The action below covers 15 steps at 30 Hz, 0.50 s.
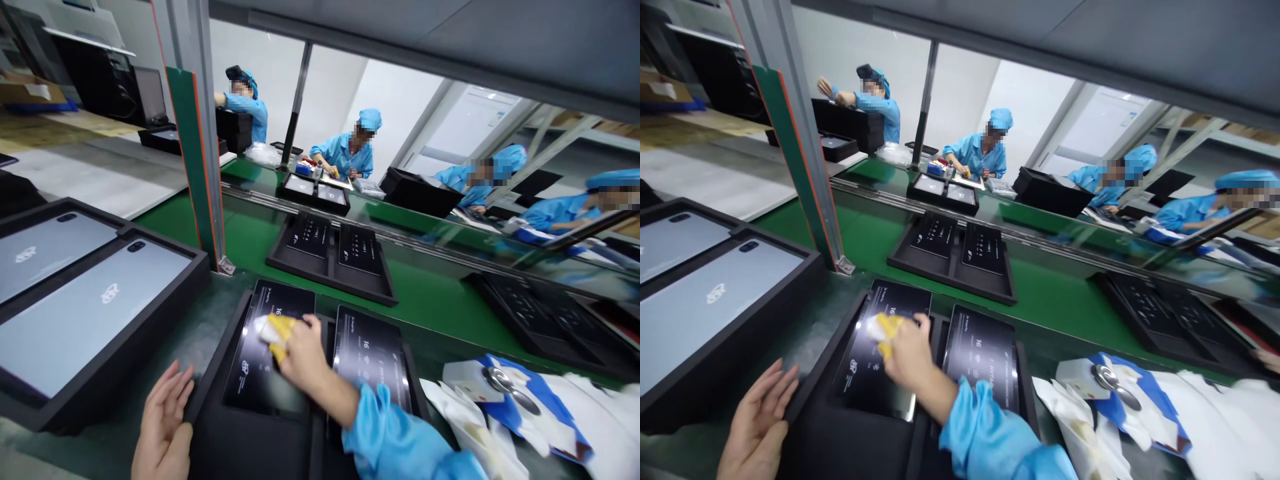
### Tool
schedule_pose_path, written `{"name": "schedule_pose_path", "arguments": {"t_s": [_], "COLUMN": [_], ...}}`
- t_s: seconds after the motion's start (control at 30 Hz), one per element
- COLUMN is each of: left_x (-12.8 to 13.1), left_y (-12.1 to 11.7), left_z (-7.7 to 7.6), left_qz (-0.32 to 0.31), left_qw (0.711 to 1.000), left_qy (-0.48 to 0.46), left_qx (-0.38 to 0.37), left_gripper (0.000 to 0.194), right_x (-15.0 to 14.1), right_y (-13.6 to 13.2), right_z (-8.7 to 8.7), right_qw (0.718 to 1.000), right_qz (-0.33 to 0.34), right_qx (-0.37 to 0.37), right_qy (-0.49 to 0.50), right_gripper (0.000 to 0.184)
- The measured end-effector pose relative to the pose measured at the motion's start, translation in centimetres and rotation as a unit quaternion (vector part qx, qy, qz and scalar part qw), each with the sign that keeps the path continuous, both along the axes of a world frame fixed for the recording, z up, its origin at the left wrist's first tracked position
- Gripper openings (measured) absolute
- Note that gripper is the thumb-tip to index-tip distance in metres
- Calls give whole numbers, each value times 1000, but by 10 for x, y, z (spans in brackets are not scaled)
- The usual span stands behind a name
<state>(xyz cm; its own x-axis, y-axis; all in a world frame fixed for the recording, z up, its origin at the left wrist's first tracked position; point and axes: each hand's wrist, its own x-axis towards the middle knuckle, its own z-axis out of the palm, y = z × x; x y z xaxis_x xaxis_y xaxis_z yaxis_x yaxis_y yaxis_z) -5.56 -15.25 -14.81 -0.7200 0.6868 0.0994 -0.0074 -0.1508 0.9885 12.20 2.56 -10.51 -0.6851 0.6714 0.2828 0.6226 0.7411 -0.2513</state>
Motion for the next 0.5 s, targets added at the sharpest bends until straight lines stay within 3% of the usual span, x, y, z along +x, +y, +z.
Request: {"name": "schedule_pose_path", "arguments": {"t_s": [0.07, 0.1, 0.23, 0.3, 0.4, 0.47, 0.5], "left_x": [2, 2, 2, 2, 5, 10, 13], "left_y": [0, 0, 1, 0, 0, 2, 5], "left_z": [3, 4, 3, 4, 7, 9, 9], "left_qz": [7, 9, 13, 16, -15, -62, -82], "left_qw": [1000, 1000, 999, 997, 984, 941, 903], "left_qy": [3, 6, 29, 44, 134, 289, 382], "left_qx": [-19, -26, -40, -54, -115, -163, -179], "left_gripper": [42, 42, 43, 41, 38, 43, 48], "right_x": [5, 8, 22, 29, 36, 39, 40], "right_y": [13, 7, -67, -85, -52, -10, 7], "right_z": [10, 7, -33, -41, -20, 1, 9], "right_qw": [999, 999, 989, 980, 990, 998, 997], "right_qz": [-42, -28, 133, 170, 99, -4, -42], "right_qx": [-9, -3, 38, 41, 17, -5, -12], "right_qy": [14, 16, 48, 94, 95, 69, 62], "right_gripper": [45, 46, 48, 46, 48, 48, 48]}}
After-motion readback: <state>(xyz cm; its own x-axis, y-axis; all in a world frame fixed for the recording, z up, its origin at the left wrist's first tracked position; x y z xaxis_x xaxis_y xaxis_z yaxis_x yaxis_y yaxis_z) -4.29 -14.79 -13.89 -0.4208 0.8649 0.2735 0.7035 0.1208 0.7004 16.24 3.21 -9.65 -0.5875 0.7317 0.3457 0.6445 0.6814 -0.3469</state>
